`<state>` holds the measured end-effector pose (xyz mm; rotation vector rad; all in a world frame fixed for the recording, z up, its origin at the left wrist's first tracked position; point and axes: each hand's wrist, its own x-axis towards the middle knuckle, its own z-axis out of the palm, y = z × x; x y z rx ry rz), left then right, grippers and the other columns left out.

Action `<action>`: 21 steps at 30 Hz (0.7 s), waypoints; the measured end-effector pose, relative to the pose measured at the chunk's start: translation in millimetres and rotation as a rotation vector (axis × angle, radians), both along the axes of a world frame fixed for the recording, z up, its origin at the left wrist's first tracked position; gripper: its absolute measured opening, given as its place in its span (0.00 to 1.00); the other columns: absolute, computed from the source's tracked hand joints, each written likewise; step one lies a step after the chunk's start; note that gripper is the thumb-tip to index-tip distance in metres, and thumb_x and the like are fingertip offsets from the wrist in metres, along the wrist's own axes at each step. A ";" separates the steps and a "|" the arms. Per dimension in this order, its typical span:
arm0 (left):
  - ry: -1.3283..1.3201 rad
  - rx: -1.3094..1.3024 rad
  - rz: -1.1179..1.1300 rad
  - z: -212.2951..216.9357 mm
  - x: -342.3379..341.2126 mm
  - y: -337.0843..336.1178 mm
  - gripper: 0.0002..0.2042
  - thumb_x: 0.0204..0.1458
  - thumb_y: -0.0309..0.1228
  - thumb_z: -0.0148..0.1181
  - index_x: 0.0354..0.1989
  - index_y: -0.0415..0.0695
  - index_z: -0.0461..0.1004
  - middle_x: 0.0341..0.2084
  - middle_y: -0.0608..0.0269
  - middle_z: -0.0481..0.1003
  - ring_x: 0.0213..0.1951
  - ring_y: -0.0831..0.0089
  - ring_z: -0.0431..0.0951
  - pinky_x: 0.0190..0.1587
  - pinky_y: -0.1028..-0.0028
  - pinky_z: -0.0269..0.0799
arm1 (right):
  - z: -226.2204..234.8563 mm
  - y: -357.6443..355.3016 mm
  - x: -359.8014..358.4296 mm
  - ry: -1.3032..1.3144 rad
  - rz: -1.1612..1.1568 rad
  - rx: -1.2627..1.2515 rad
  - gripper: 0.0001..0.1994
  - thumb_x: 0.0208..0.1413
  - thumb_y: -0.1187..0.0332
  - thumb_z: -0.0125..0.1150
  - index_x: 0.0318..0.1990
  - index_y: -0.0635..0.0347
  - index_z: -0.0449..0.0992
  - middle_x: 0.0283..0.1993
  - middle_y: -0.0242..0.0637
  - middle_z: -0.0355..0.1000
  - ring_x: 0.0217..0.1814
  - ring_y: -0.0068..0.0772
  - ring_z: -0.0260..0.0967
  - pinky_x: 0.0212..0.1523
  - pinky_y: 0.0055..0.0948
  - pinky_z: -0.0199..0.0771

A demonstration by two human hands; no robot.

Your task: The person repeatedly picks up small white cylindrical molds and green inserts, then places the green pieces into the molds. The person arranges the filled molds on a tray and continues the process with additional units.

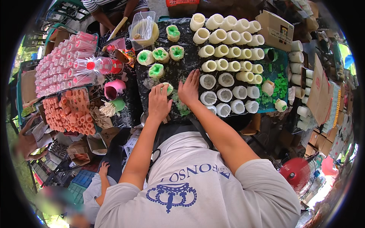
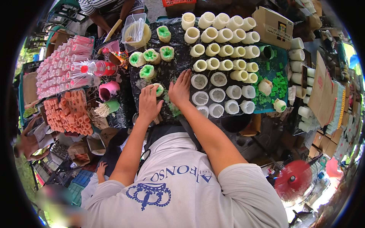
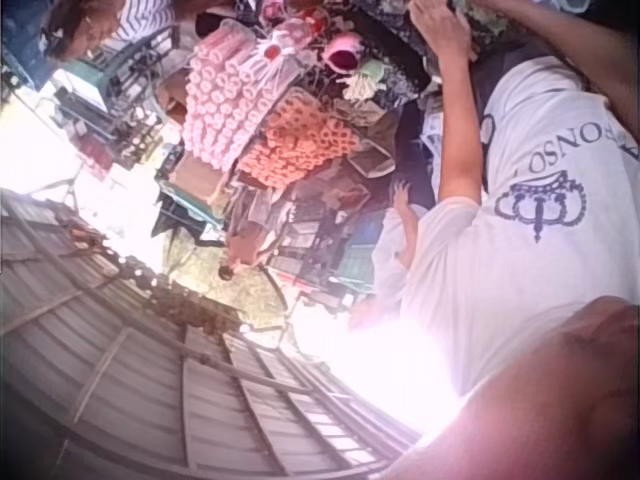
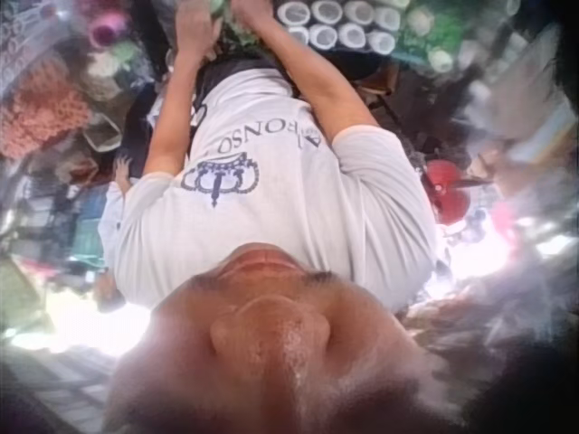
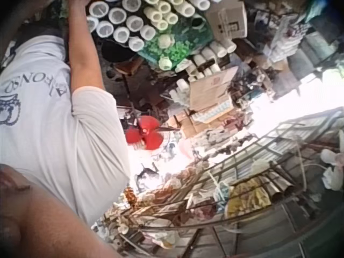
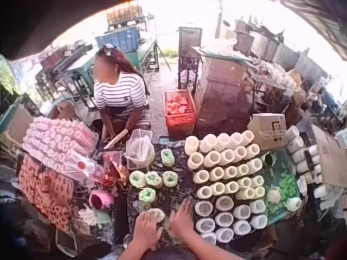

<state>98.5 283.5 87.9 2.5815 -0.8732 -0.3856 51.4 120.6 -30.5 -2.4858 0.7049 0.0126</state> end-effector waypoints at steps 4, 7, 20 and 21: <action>-0.087 0.049 0.002 -2.2 -0.1 4.9 0.37 0.49 0.30 0.78 0.70 0.49 0.68 0.63 0.53 0.69 0.66 0.49 0.69 0.70 0.55 0.67 | -8.7 -5.5 22.4 0.141 -0.098 -0.057 0.44 0.74 0.55 0.50 0.81 0.85 0.40 0.88 0.72 0.26 0.92 0.70 0.21 0.89 0.55 0.27; -0.126 0.035 -0.004 -9.9 1.8 9.7 0.35 0.50 0.28 0.77 0.68 0.51 0.70 0.64 0.52 0.69 0.67 0.47 0.70 0.68 0.53 0.69 | -12.2 -0.7 21.1 0.159 -0.077 -0.118 0.44 0.75 0.54 0.48 0.82 0.82 0.39 0.89 0.69 0.26 0.93 0.67 0.20 0.89 0.54 0.27; 0.002 -0.062 0.057 -13.7 10.9 12.3 0.30 0.52 0.28 0.76 0.65 0.49 0.72 0.60 0.53 0.72 0.59 0.49 0.77 0.57 0.54 0.74 | 19.9 22.8 -64.1 -0.068 0.541 0.085 0.36 0.69 0.63 0.57 0.77 0.81 0.56 0.84 0.71 0.48 0.87 0.70 0.46 0.86 0.53 0.50; 0.002 -0.040 0.050 -12.5 11.5 13.1 0.30 0.52 0.28 0.76 0.65 0.49 0.72 0.59 0.53 0.72 0.59 0.49 0.77 0.57 0.54 0.74 | 19.4 21.0 -63.7 -0.114 0.531 0.100 0.34 0.69 0.65 0.57 0.76 0.80 0.59 0.82 0.70 0.52 0.85 0.69 0.51 0.84 0.52 0.54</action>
